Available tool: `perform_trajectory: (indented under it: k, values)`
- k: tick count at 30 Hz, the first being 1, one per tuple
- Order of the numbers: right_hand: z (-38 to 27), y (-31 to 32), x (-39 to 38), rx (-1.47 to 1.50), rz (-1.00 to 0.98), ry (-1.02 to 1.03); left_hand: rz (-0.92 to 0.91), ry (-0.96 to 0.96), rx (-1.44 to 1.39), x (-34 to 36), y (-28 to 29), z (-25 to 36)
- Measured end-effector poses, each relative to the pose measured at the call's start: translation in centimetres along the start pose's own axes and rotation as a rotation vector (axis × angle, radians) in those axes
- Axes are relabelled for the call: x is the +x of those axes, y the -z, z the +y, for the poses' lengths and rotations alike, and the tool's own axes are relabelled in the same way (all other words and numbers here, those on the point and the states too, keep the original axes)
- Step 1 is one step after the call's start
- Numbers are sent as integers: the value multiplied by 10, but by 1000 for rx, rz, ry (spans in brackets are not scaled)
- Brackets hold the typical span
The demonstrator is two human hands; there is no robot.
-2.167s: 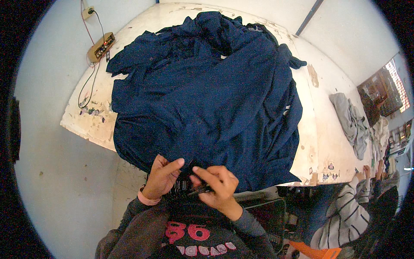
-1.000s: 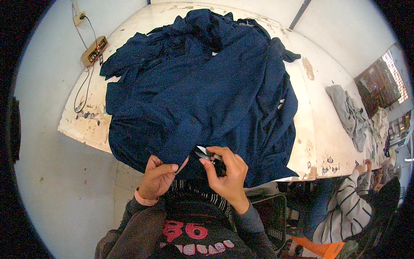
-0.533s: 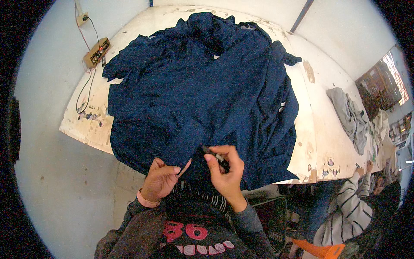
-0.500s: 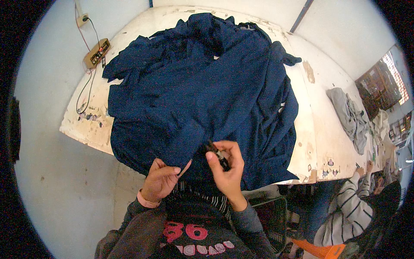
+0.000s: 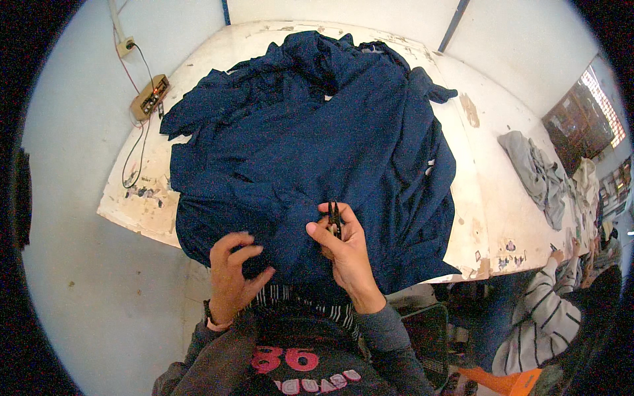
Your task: The person uses a small blade to cut a dark blue garment laid on a white table. They repeatedly lift, fold, and reposition sections of the fabric while making small cuts along seams and edges. The garment remains on the table throughout the clip.
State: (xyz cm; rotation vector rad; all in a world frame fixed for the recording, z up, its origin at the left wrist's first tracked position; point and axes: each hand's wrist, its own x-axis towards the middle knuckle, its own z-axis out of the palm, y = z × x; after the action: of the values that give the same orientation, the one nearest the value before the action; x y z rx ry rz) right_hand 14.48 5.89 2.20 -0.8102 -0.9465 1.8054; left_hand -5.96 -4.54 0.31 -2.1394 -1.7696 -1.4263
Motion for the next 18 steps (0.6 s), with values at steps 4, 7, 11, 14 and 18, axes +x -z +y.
perform_trajectory:
  k: [4, 7, 11, 14, 18]
  values:
    - [-8, -12, -5, -86, 60, 71, -48, 331, -490, 2, -11, -20]
    - [-4, -5, -4, -305, 93, 253, 38, 773, -1032, 6, -12, -19]
    - [-7, 6, -9, -442, 97, 312, 59, 876, -1177, 5, -16, -31]
    - [-5, 6, -10, -515, 79, 354, 96, 906, -1248, 7, -15, -28]
    - [-1, -2, -10, -569, 72, 369, 114, 938, -1290, 7, -13, -27]
